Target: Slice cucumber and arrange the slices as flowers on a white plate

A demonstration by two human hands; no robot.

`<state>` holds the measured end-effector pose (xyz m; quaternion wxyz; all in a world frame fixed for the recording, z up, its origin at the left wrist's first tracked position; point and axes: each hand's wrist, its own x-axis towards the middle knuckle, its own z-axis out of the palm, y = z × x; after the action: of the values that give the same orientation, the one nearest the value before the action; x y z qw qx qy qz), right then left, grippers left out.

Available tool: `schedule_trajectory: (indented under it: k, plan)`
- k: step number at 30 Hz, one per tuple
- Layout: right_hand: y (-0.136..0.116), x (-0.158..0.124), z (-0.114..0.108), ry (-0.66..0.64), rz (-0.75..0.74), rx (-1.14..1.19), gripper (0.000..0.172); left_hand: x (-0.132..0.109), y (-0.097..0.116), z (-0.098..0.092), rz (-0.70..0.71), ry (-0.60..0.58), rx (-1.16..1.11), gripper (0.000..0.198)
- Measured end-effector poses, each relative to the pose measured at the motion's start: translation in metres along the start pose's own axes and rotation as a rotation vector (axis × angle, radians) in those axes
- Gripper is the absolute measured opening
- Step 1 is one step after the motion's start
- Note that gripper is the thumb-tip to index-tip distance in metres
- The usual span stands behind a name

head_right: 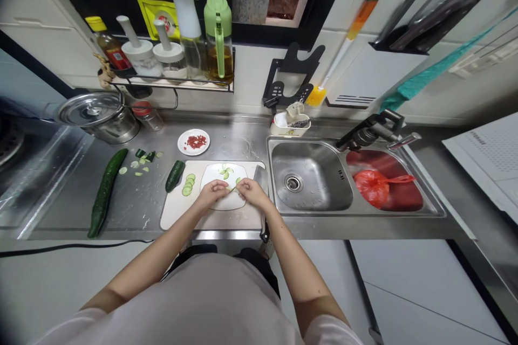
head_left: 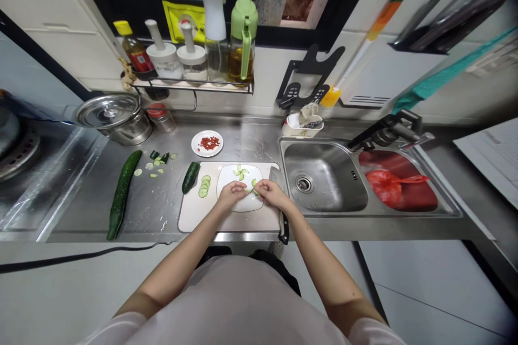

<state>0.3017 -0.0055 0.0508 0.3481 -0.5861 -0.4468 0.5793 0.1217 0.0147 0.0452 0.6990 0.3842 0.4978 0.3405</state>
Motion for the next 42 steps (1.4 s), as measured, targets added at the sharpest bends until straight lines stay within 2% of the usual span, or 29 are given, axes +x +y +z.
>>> schedule_trajectory:
  k: [5, 11, 16, 21, 33, 42]
  plan:
    - [0.009, 0.018, -0.014, 0.075, -0.112, -0.175, 0.017, 0.027, -0.011, 0.008, 0.058, 0.034, 0.135, 0.032]
    - [0.012, 0.027, -0.019, 0.136, -0.141, -0.529, 0.004, 0.043, -0.021, 0.010, 0.138, 0.088, 0.504, 0.015]
    - [0.008, 0.026, -0.016, 0.113, -0.072, -0.816, 0.012, 0.041, -0.019, 0.011, 0.147, 0.081, 0.762, 0.011]
    - [0.003, 0.024, -0.011, 0.110, -0.051, -0.999, 0.017, 0.039, -0.016, 0.015, 0.145, 0.074, 0.890, 0.010]
    - [0.001, 0.023, -0.010, 0.063, -0.039, -1.143, 0.024, 0.038, -0.011, 0.023, 0.173, 0.015, 1.167, 0.017]
    - [-0.001, 0.020, -0.008, 0.051, -0.053, -1.214, 0.027, 0.037, -0.015, 0.021, 0.208, 0.011, 1.233, 0.019]
